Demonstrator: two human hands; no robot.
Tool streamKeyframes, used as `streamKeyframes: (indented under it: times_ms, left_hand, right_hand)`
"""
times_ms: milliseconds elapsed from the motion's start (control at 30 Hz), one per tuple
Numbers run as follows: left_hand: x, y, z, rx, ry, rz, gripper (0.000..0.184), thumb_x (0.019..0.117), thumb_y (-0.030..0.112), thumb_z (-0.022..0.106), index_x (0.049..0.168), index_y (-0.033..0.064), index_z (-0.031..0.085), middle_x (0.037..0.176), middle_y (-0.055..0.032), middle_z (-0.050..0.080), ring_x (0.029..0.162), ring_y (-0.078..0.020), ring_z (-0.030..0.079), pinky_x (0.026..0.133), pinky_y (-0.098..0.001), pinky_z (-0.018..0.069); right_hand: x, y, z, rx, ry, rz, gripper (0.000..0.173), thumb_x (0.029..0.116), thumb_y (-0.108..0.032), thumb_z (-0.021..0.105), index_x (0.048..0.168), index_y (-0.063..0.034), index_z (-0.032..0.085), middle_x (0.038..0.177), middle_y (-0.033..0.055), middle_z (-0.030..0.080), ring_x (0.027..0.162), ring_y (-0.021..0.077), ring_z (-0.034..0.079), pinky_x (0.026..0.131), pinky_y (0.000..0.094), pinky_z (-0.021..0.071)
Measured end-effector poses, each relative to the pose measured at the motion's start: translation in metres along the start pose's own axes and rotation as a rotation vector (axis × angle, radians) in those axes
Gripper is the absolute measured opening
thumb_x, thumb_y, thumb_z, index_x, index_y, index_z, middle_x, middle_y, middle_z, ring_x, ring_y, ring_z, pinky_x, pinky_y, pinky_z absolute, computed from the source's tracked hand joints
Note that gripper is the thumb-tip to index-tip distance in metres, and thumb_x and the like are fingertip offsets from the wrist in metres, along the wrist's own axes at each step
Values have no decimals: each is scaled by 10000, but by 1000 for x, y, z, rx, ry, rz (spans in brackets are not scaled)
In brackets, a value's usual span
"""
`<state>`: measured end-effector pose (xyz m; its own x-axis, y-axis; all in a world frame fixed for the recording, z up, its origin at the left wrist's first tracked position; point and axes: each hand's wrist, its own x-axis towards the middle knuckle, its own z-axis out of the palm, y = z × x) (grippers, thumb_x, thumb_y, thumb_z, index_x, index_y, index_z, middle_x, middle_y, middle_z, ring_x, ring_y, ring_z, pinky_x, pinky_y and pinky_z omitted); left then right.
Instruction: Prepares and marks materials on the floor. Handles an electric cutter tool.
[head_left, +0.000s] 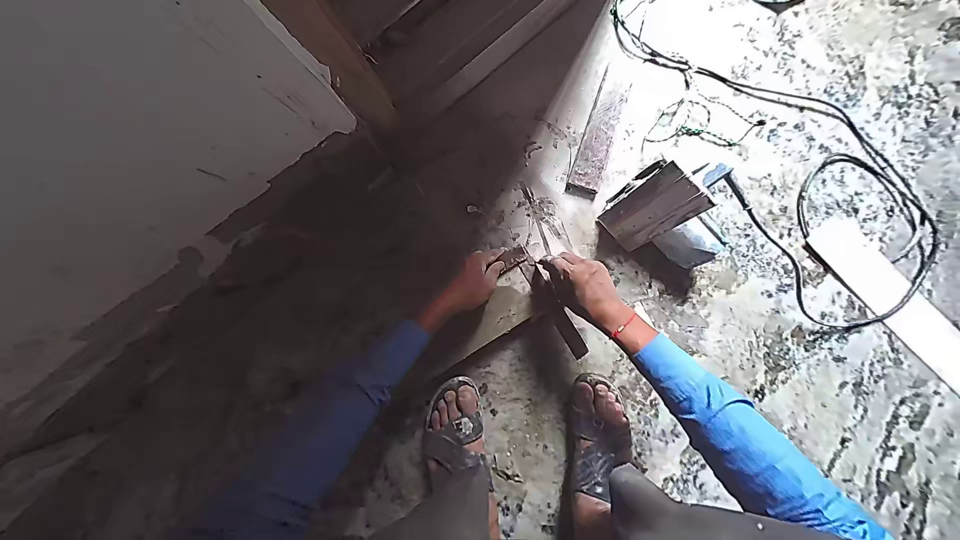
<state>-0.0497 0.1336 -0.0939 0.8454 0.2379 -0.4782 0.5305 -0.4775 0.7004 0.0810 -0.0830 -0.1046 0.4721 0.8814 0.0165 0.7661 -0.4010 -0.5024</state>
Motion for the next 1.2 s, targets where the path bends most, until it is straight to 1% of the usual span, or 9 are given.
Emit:
streamKeyframes:
  times_ms: [167, 300, 467, 600, 700, 800, 933, 1100, 1200]
  left_hand:
    - [0, -1, 1, -16, 14, 4, 407, 1086, 241, 472, 1440, 68, 575, 1347, -157, 644, 1260, -251, 610, 1096, -467, 462]
    - [-2, 0, 1, -24, 19, -17, 408, 1086, 250, 474, 1444, 80, 574, 1332, -145, 655, 1228, -242, 630, 1077, -461, 480]
    - [-4, 7, -3, 14, -6, -7, 412, 1091, 250, 462, 1451, 78, 565, 1346, -134, 654, 1234, -224, 631, 1081, -450, 477]
    - [-7, 11, -4, 54, -34, -17, 470, 1084, 286, 445, 1491, 59, 513, 1348, -183, 638, 1244, -271, 620, 1083, -483, 466]
    - [-7, 12, -5, 50, -36, -4, 426, 1063, 245, 421, 1394, 32, 584, 1229, -202, 666, 1121, -288, 647, 983, -502, 497]
    - [-3, 14, -10, -18, -49, -7, 381, 1053, 183, 435, 1351, 34, 621, 1278, -177, 660, 1163, -245, 635, 1022, -469, 485]
    - [-4, 31, -12, 25, -50, 32, 402, 1042, 195, 494, 1384, 6, 589, 1340, -208, 629, 1241, -293, 609, 1078, -498, 453]
    - [-25, 84, 15, 178, -135, 94, 590, 949, 281, 670, 1459, 34, 506, 1347, -221, 614, 1250, -351, 603, 1073, -562, 465]
    - [-14, 113, 42, 162, -171, 128, 542, 975, 239, 616, 1457, 21, 496, 1329, -228, 618, 1243, -351, 606, 1063, -553, 475]
  right_hand:
    - [-45, -8, -36, -50, -343, 106, 281, 1038, -174, 501, 1155, -41, 718, 1073, 197, 728, 964, 384, 723, 815, 561, 575]
    - [-85, -4, -58, -13, -622, 232, 299, 1033, -253, 483, 1055, -66, 715, 1016, 155, 730, 972, 349, 714, 846, 584, 555]
    - [-99, 0, -68, 19, -396, 390, 320, 1004, -329, 530, 1103, -52, 655, 939, 160, 707, 893, 353, 716, 763, 571, 565]
    - [-98, -5, -44, 48, -148, 323, 280, 982, -230, 525, 1162, -96, 693, 1016, 126, 732, 919, 310, 727, 757, 542, 586]
    - [-88, -29, -26, 7, -250, 359, 378, 967, -304, 540, 1217, -53, 672, 1195, 189, 680, 1054, 352, 700, 816, 550, 582]
    - [-78, -51, -12, 30, -293, 414, 564, 946, -459, 625, 1285, -8, 625, 1290, 245, 616, 1131, 384, 665, 870, 534, 582]
    - [-85, -50, -21, 126, -212, 435, 402, 966, -165, 655, 1304, 45, 597, 1284, 297, 582, 1122, 419, 652, 908, 519, 572]
    - [-118, -23, -76, -95, -20, 418, 230, 972, -179, 599, 1121, -60, 728, 1175, 217, 665, 1005, 350, 703, 812, 493, 607]
    - [-138, 7, -98, -93, -105, 544, 329, 944, -265, 667, 1204, -65, 698, 1229, 227, 632, 1033, 363, 688, 843, 524, 595]
